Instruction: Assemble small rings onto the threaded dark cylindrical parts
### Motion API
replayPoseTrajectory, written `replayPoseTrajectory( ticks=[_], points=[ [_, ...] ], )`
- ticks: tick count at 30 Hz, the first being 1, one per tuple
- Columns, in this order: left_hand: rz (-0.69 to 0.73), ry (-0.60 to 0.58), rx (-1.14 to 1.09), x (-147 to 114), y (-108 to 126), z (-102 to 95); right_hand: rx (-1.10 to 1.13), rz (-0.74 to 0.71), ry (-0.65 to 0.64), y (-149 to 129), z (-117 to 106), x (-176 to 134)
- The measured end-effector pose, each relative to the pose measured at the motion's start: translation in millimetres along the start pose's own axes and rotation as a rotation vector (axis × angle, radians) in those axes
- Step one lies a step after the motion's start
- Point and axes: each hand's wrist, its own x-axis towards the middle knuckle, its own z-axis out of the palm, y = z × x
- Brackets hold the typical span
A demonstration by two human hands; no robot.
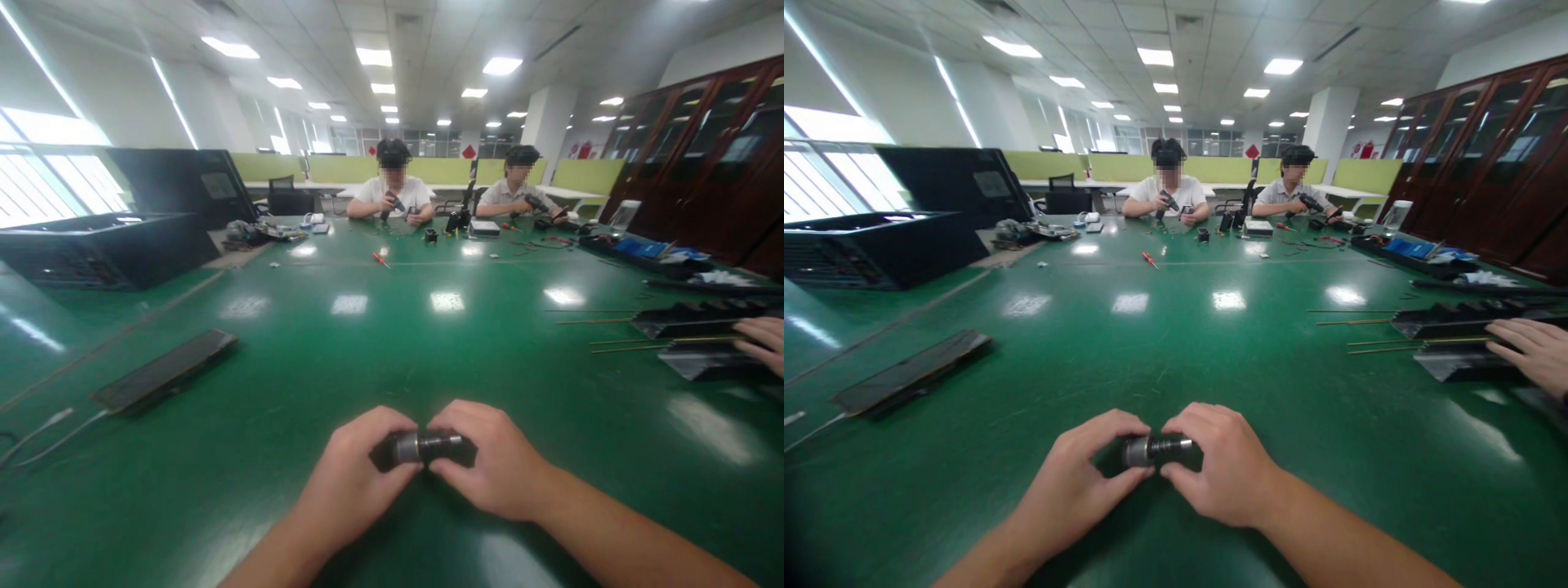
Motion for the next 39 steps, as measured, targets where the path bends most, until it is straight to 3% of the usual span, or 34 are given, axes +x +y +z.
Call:
replayPoseTrajectory(
  ticks=[6, 39],
  points=[
    [0.082, 0.004, -0.039, 0.4, 2.2, 3.3, 0.021, -0.034, 0.007, -3.9, 2.9, -1.4],
    [0.107, 0.086, -0.036, -2.7, 1.1, 8.3, 0.119, 0.03, 0.031, 0.8, 4.3, -3.3]
  ],
)
